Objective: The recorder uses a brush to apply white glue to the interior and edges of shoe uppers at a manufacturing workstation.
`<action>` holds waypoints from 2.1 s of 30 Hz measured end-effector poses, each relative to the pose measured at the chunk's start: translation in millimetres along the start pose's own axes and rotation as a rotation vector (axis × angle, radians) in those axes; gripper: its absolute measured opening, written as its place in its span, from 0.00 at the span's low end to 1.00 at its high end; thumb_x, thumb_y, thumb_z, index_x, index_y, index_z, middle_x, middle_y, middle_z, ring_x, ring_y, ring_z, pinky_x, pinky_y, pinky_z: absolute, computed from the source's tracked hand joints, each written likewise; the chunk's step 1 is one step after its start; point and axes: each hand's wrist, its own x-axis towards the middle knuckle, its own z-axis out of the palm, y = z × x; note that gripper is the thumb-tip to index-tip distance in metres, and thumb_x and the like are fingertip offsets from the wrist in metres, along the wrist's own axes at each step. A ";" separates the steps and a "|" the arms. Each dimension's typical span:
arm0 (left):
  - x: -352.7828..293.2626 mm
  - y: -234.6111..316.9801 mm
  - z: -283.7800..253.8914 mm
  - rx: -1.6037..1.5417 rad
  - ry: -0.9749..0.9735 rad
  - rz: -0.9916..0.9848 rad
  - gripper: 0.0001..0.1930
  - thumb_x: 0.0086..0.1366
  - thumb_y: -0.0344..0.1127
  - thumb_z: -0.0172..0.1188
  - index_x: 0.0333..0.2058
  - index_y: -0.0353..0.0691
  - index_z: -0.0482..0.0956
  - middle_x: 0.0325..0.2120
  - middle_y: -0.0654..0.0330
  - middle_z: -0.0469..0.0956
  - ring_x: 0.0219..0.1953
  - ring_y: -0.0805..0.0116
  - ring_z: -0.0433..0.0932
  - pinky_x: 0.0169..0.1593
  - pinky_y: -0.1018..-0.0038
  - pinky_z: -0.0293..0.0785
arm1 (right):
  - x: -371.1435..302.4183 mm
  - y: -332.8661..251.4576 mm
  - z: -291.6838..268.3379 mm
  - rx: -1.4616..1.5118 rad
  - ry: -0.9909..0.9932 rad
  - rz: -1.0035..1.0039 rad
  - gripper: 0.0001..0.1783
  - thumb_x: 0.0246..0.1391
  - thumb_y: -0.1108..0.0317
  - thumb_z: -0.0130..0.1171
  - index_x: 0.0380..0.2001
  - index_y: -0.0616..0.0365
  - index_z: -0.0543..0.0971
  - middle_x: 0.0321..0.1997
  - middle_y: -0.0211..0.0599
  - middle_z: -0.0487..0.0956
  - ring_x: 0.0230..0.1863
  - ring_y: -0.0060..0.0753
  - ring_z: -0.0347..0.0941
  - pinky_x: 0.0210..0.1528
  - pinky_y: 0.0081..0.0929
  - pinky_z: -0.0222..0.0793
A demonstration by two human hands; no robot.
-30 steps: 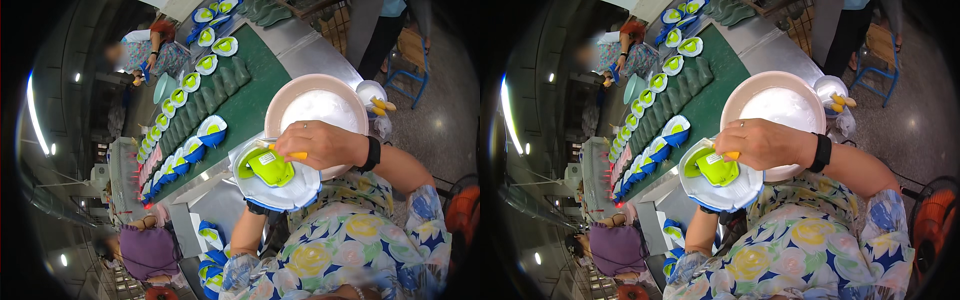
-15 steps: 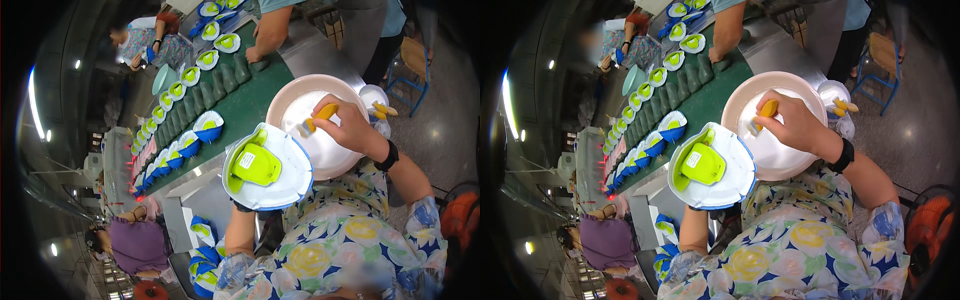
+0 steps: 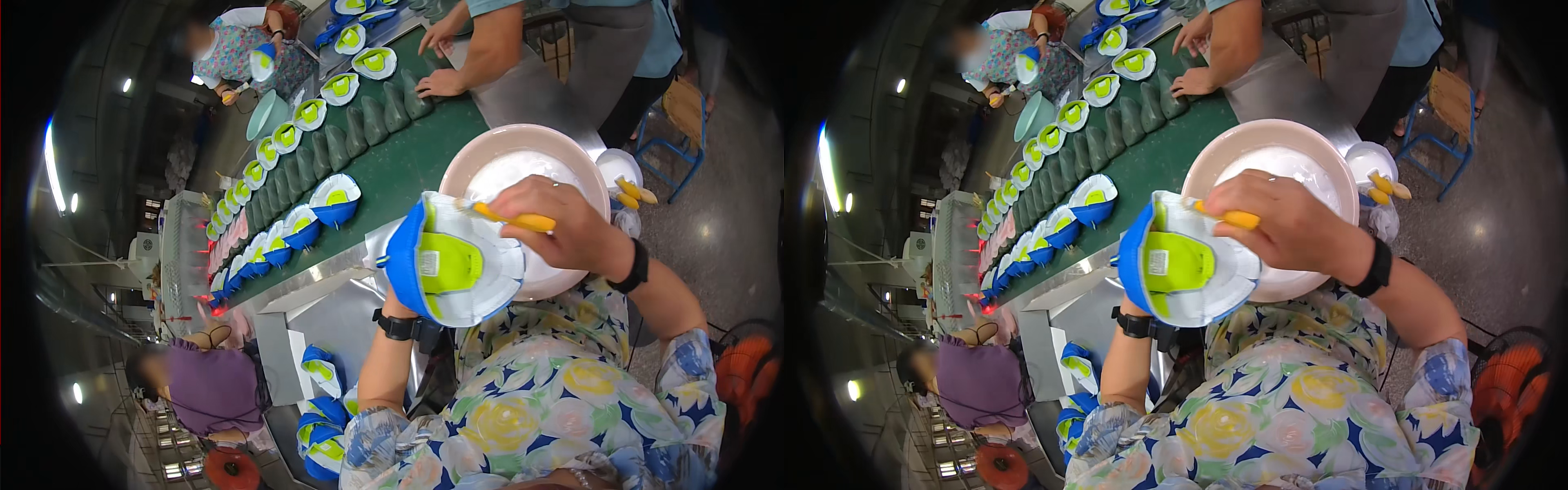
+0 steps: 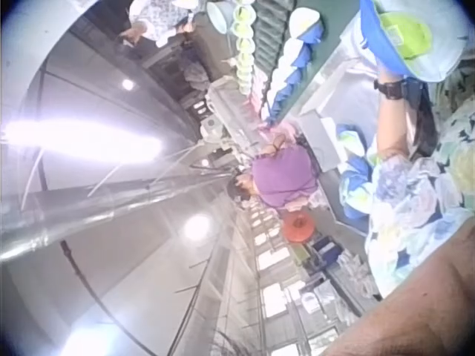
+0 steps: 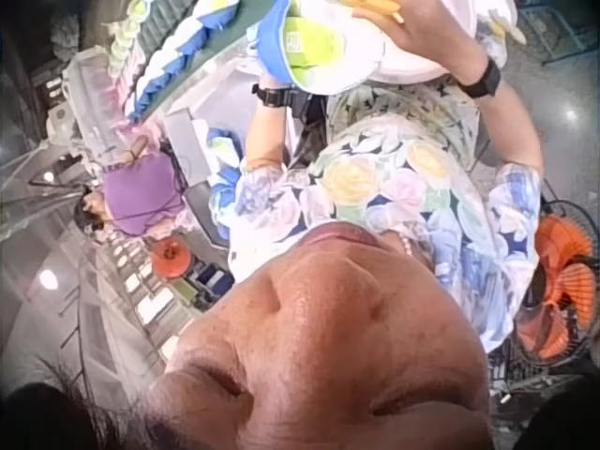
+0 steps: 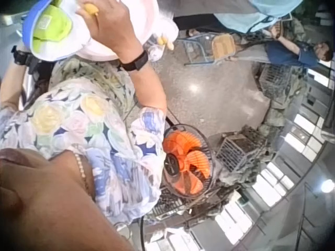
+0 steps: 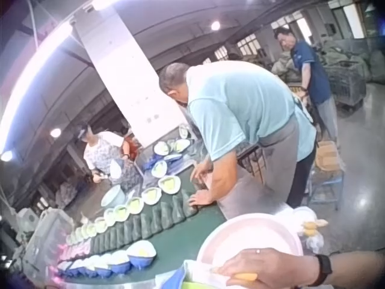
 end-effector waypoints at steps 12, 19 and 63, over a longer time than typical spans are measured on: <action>39.2 -16.0 -191.7 0.236 0.564 0.037 0.16 0.73 0.46 0.52 0.54 0.46 0.71 0.42 0.59 0.79 0.35 0.65 0.78 0.35 0.67 0.78 | -25.4 30.1 -7.5 0.256 0.099 0.748 0.10 0.56 0.74 0.63 0.39 0.64 0.75 0.37 0.40 0.80 0.39 0.29 0.78 0.44 0.24 0.74; 101.7 -30.0 -270.5 0.147 0.804 0.035 0.28 0.70 0.25 0.50 0.66 0.48 0.55 0.51 0.55 0.72 0.40 0.60 0.79 0.44 0.64 0.83 | -47.7 34.7 -2.6 0.331 0.024 0.984 0.10 0.57 0.76 0.61 0.42 0.64 0.74 0.41 0.39 0.79 0.43 0.27 0.77 0.47 0.23 0.75; -89.2 -57.0 -154.8 1.638 0.583 -0.424 0.30 0.65 0.47 0.53 0.61 0.35 0.68 0.54 0.38 0.71 0.58 0.35 0.66 0.62 0.52 0.64 | -37.8 26.5 61.1 0.029 -0.659 0.546 0.09 0.55 0.70 0.63 0.36 0.61 0.74 0.34 0.50 0.79 0.36 0.54 0.77 0.41 0.39 0.73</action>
